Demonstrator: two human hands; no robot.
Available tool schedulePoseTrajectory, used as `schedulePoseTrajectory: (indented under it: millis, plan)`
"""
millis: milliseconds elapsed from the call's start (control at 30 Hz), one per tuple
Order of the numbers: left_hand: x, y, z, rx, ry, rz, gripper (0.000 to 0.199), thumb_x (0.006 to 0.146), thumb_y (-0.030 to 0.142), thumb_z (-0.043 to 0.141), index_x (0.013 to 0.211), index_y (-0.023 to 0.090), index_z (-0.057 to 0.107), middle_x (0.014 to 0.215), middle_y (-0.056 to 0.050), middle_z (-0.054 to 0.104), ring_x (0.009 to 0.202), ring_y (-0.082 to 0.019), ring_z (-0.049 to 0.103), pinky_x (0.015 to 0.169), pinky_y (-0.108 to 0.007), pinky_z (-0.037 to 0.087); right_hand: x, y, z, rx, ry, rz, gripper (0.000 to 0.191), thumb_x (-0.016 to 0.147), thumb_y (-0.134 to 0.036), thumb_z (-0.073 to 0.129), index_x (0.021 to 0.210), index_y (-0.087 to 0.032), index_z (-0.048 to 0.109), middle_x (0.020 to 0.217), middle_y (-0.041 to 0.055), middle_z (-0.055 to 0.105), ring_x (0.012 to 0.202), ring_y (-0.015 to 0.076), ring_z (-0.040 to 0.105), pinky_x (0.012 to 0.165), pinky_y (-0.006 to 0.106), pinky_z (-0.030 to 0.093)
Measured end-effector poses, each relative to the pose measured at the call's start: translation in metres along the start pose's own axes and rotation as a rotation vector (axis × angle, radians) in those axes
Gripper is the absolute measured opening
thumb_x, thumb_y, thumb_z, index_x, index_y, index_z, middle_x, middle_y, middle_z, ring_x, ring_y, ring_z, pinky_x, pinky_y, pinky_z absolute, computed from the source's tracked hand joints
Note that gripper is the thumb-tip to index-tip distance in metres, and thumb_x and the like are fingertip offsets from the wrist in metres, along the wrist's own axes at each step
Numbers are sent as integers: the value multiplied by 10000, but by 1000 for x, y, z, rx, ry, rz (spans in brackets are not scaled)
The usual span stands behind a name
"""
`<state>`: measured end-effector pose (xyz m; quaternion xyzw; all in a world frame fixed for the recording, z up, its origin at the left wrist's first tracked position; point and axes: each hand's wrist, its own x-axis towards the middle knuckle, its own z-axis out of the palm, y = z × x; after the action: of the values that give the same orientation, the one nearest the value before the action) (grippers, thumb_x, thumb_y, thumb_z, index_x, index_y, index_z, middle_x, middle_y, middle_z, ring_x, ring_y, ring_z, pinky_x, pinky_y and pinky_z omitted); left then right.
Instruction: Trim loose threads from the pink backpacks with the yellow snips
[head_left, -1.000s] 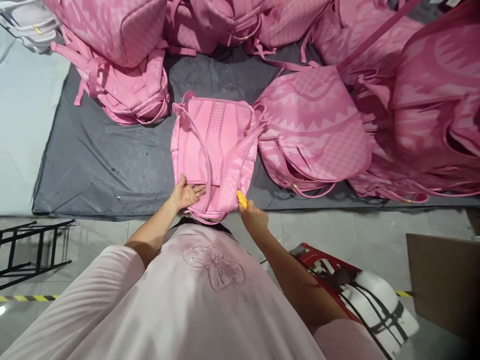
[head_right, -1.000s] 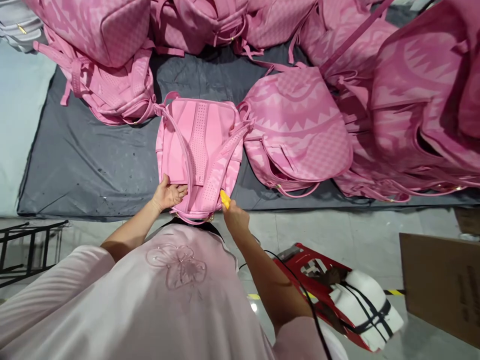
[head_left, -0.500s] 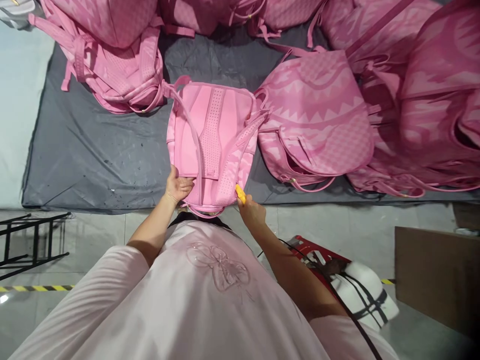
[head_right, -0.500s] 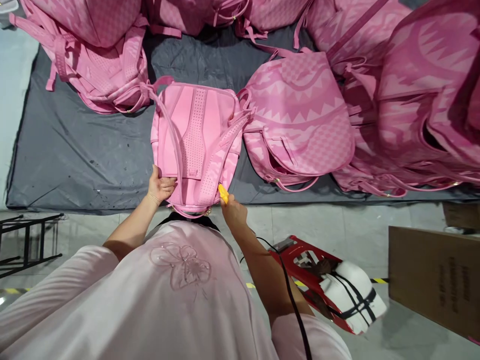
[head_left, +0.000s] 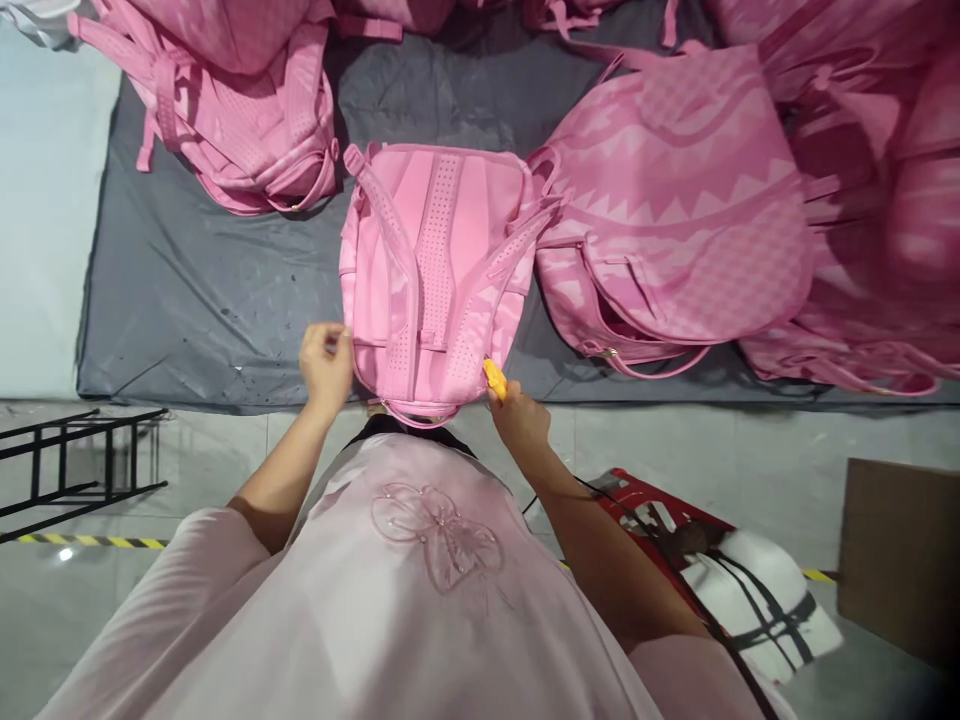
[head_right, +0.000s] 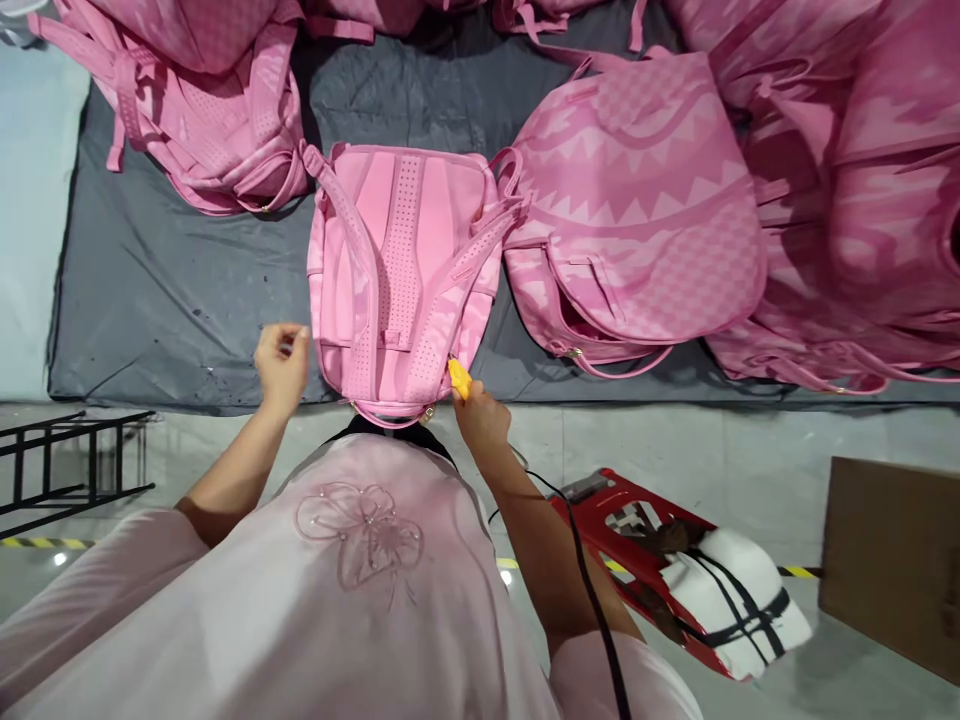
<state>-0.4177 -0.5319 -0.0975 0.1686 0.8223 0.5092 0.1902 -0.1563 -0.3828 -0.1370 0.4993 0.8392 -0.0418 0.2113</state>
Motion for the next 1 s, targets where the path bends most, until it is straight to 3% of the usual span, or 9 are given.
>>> schedulePoseTrajectory:
  millis: [33, 100, 167, 233, 333, 600, 1000]
  plan:
    - [-3, 7, 10, 53, -19, 188, 261, 896, 466, 630, 917, 208, 663, 1034, -82, 703, 1077, -221, 620, 938, -376, 473, 0, 1, 0, 7, -3, -6, 435, 1034, -524, 390, 1063, -125, 558, 840, 126, 698, 774, 212, 702, 561, 260, 307]
    - [-5, 17, 38, 180, -210, 528, 148, 920, 351, 612, 966, 239, 699, 1117, -67, 705, 1182, -236, 571, 1067, -444, 385, -1, 2, -1, 19, -8, -18, 424, 1033, -520, 390, 1069, -131, 556, 862, 122, 699, 785, 210, 698, 565, 262, 310]
    - [-1, 20, 67, 318, -362, 647, 131, 898, 259, 629, 996, 249, 715, 1175, -72, 693, 1236, -270, 533, 1123, -512, 296, -2, 4, -1, 29, -7, -29, 414, 1033, -513, 392, 1075, -133, 553, 875, 119, 698, 789, 210, 694, 569, 267, 312]
    - [4, 15, 88, 406, -404, 570, 175, 855, 211, 668, 1020, 241, 716, 1231, -94, 661, 1271, -301, 498, 1156, -556, 207, -3, 5, 0, 36, -6, -31, 409, 1030, -510, 402, 1070, -130, 550, 877, 118, 697, 791, 211, 692, 571, 273, 308]
    - [10, 3, 99, 412, -427, 464, 225, 808, 225, 726, 1033, 242, 717, 1226, -102, 641, 1277, -309, 482, 1186, -559, 113, -2, 7, 3, 57, 4, -36, 391, 1028, -495, 418, 1066, -126, 540, 902, 118, 701, 789, 206, 690, 570, 281, 289]
    - [10, 1, 107, 442, -383, 420, 14, 824, 240, 711, 827, 244, 724, 1097, -66, 651, 1194, -274, 499, 1172, -531, 138, 1, 10, 6, 75, -11, -58, 373, 1033, -472, 423, 1081, -119, 534, 945, 126, 701, 745, 181, 660, 554, 278, 223]
    - [10, -1, 102, 247, -404, 348, 143, 891, 188, 590, 753, 222, 578, 930, -39, 708, 1194, -268, 519, 1210, -485, 69, 2, 10, 7, 97, -29, -59, 363, 1030, -468, 426, 1065, -125, 539, 904, 113, 691, 751, 191, 653, 561, 289, 209]
